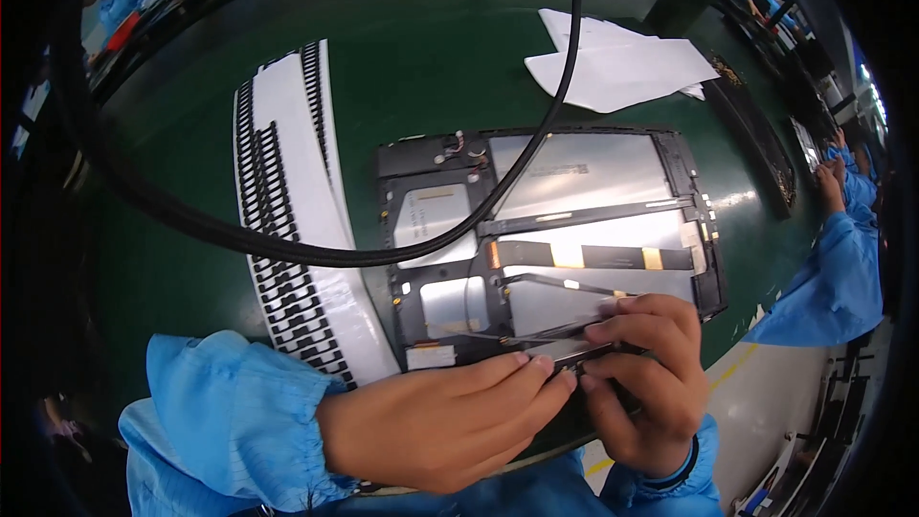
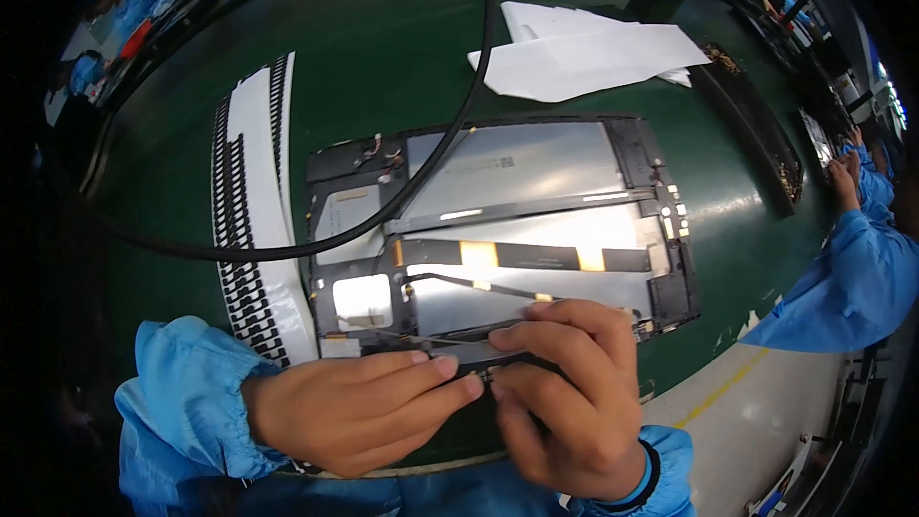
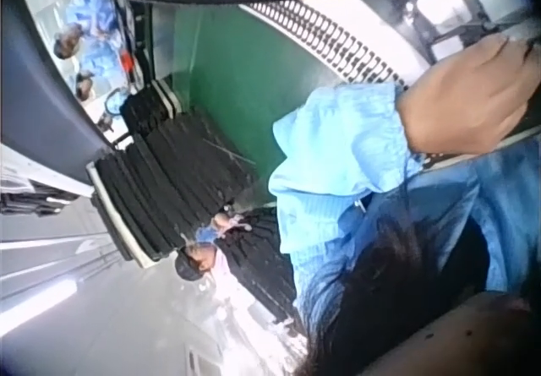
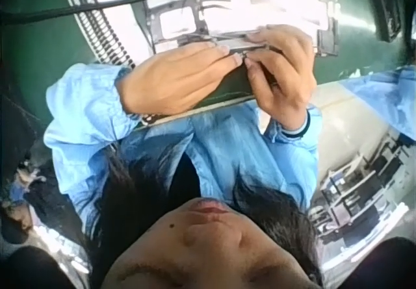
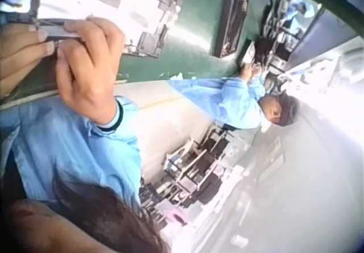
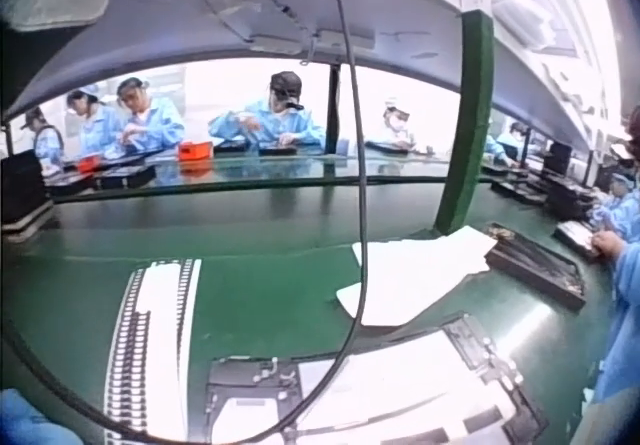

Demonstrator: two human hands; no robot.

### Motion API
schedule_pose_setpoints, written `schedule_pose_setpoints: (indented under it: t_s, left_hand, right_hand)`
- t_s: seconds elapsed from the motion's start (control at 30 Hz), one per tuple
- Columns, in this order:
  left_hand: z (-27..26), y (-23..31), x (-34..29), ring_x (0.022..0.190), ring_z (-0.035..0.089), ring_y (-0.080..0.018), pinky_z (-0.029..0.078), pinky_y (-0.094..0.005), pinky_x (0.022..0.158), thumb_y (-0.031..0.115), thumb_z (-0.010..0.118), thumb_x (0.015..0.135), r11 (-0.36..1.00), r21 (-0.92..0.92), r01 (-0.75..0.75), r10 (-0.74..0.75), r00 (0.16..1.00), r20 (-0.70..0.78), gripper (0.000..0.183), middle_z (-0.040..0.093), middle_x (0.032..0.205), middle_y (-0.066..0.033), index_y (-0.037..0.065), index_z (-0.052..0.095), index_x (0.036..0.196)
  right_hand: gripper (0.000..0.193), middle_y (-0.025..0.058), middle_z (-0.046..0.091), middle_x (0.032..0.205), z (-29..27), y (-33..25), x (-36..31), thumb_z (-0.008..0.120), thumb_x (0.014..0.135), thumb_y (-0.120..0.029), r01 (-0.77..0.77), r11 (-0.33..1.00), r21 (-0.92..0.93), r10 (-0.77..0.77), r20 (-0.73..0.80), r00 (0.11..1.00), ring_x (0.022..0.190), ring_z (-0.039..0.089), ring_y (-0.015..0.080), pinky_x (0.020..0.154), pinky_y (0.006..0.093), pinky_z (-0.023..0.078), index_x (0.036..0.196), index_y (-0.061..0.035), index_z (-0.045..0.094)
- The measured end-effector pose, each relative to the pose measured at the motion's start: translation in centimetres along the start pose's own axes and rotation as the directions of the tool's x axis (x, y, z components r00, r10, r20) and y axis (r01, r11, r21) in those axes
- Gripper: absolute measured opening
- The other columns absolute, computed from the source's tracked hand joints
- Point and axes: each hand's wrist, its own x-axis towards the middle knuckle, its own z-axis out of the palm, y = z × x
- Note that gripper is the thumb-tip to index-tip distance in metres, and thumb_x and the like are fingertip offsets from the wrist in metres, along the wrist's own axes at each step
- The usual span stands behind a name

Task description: The person assembles tablet housings by hand, connecting internal components such as ribbon cables and screen modules with adhesive tape.

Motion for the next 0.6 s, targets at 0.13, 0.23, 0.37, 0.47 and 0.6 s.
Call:
schedule_pose_setpoints:
  t_s: [0.13, 0.23, 0.37, 0.47, 0.6]
  left_hand:
    - [-0.3, -0.1, -0.3, 0.098, 0.055, -0.0261, 0.047, -0.0329, 0.083, 0.003, 0.050, 0.075, 0.996, -0.083, 0.036, -0.034, 0.999, 0.023, 0.022, 0.057, 0.106, -0.0148, -0.006, 0.058, 0.094]
    - [-1.4, -1.0, -1.6, 0.104, 0.053, -0.0311, 0.046, -0.0366, 0.085, 0.005, 0.050, 0.078, 0.926, -0.377, 0.019, -0.024, 1.000, -0.009, 0.019, 0.057, 0.104, -0.0180, -0.006, 0.059, 0.091]
    - [-2.9, -0.1, -5.0, 0.098, 0.056, -0.0281, 0.047, -0.0387, 0.081, 0.010, 0.057, 0.075, 0.912, -0.409, -0.019, -0.060, 0.982, -0.180, 0.017, 0.061, 0.097, -0.0119, 0.000, 0.064, 0.086]
    - [-3.8, 1.1, -4.9, 0.092, 0.058, -0.0260, 0.045, -0.0390, 0.082, 0.014, 0.063, 0.069, 0.953, -0.292, 0.082, -0.081, 0.997, 0.015, 0.021, 0.062, 0.095, -0.0089, 0.002, 0.065, 0.086]
    - [-2.4, 1.8, -6.3, 0.098, 0.053, -0.0238, 0.044, -0.0393, 0.081, 0.015, 0.065, 0.064, 0.967, -0.177, 0.185, -0.175, 0.982, 0.069, 0.030, 0.059, 0.102, -0.0087, 0.006, 0.064, 0.092]
  right_hand:
    - [0.021, 0.0109, 0.058, 0.084, -0.1, -0.5, -0.2, 0.063, 0.051, 0.003, 0.043, 0.992, -0.119, -0.042, 0.011, 0.999, 0.082, 0.052, 0.0300, 0.070, 0.0362, 0.043, 0.070, -0.0003, 0.056]
    - [0.023, 0.0127, 0.057, 0.083, 0.5, -1.0, -1.3, 0.063, 0.052, 0.004, -0.024, 0.992, -0.123, 0.016, -0.071, 0.997, 0.081, 0.052, 0.0306, 0.070, 0.0358, 0.043, 0.074, -0.0005, 0.058]
    - [0.022, 0.0123, 0.056, 0.080, 2.0, -3.4, -3.1, 0.064, 0.055, 0.004, -0.027, 0.999, 0.042, 0.030, -0.071, 0.997, 0.072, 0.053, 0.0262, 0.062, 0.0339, 0.042, 0.076, -0.0029, 0.060]
    - [0.019, 0.0104, 0.052, 0.072, 3.2, -6.4, -3.6, 0.064, 0.058, 0.003, -0.008, 0.993, 0.115, 0.012, -0.029, 0.999, 0.063, 0.049, 0.0245, 0.056, 0.0333, 0.039, 0.076, -0.0014, 0.058]
    - [0.017, 0.0099, 0.047, 0.067, 5.7, -7.0, -3.1, 0.065, 0.060, 0.001, 0.037, 0.996, 0.083, -0.036, -0.015, 0.999, 0.057, 0.045, 0.0235, 0.051, 0.0323, 0.036, 0.076, 0.0017, 0.058]
